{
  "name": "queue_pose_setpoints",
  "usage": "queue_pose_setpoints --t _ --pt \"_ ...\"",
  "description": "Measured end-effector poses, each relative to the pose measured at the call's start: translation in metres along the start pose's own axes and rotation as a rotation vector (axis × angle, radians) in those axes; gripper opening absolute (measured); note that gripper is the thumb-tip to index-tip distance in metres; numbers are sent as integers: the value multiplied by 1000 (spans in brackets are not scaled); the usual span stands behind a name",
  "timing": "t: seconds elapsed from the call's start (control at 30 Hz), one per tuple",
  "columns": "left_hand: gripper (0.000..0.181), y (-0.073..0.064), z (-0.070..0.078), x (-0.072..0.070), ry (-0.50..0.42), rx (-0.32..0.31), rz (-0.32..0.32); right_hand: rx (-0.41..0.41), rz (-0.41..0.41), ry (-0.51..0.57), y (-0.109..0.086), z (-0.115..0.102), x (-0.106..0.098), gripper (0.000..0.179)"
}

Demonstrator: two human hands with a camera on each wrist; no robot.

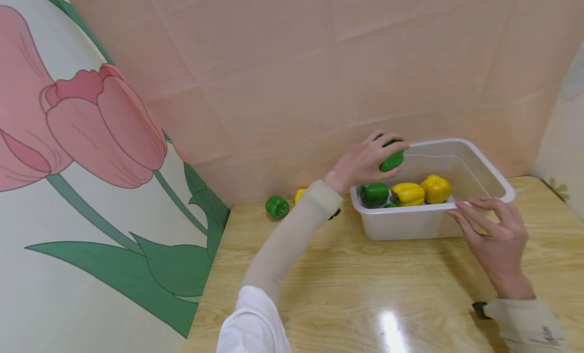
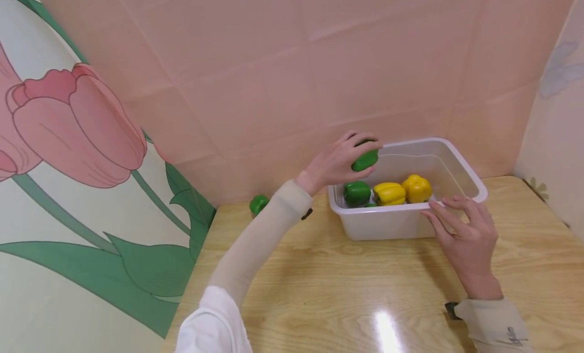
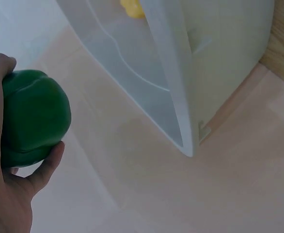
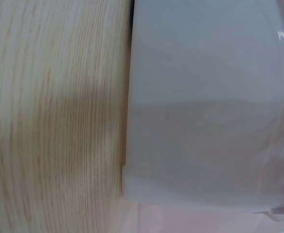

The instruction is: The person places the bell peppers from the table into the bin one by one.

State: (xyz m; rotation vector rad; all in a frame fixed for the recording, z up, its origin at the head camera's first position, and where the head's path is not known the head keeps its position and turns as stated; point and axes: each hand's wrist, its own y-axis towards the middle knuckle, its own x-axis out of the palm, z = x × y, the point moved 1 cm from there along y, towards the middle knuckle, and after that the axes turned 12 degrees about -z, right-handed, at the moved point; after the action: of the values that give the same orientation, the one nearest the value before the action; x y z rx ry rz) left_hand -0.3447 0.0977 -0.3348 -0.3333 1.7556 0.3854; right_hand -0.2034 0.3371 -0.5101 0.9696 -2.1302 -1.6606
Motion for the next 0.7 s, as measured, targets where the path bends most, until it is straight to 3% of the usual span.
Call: queue_pose_setpoints --t 0.5,0.7 --pt "56 12 7 8 -8 4 -55 3 -3 7 3 -16 -1 45" --pt "57 22 14 12 -11 38 -74 1 -5 -4 1 -15 -4 46"
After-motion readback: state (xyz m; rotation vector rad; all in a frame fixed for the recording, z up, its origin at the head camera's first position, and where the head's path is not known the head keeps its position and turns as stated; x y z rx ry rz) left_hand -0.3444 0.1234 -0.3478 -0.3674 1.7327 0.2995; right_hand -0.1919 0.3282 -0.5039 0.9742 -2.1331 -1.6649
